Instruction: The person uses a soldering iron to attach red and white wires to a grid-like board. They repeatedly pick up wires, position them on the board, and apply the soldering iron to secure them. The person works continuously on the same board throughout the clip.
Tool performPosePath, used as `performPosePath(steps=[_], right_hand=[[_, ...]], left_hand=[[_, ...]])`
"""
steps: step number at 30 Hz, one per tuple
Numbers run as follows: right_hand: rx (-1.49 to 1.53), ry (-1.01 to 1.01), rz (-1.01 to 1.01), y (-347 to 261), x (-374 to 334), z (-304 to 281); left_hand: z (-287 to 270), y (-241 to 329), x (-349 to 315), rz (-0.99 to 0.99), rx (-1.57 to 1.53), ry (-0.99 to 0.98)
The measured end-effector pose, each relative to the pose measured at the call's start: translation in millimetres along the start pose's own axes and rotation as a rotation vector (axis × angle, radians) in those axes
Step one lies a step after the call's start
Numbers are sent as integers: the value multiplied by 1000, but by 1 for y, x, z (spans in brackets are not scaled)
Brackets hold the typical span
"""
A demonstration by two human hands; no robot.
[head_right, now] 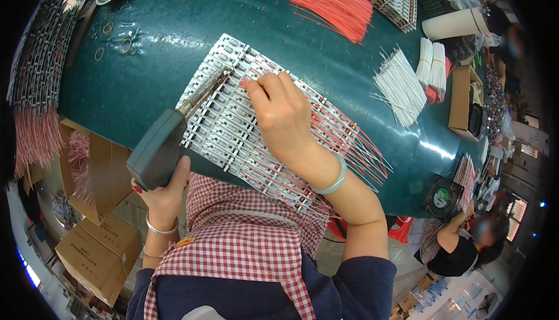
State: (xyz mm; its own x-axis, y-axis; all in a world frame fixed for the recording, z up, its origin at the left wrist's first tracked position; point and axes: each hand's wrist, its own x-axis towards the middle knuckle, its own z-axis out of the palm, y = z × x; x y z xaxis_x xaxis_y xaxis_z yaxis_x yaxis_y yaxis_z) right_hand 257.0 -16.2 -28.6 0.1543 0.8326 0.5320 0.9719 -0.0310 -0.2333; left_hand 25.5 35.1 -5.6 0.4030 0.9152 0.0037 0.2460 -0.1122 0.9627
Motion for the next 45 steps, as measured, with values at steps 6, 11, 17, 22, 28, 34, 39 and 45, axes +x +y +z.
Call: performPosePath(steps=[6,11,17,22,28,34,39,45], right_hand=[[-13,49,-43,-2,1,-3],[12,29,-25,-8,-2,-5],[22,-22,5,-10,-5,-4],[15,-41,-1,-10,-5,-4],[0,-55,-7,-12,-3,-5],[1,-62,15,-13,-4,-3],[-2,-53,-12,-11,-4,-2],[-2,-54,-4,-12,-4,-1]], left_hand=[[-3,-2,-3,-18,6,31],[-3,0,-4,-57,-53,46],[-4,-4,-2,121,57,5],[-4,-3,-1,124,21,-18],[-3,-2,1,103,-17,-56],[-1,-1,2,78,-11,-80],[-2,2,4,92,6,-69],[-8,0,-4,-4,41,-26]])
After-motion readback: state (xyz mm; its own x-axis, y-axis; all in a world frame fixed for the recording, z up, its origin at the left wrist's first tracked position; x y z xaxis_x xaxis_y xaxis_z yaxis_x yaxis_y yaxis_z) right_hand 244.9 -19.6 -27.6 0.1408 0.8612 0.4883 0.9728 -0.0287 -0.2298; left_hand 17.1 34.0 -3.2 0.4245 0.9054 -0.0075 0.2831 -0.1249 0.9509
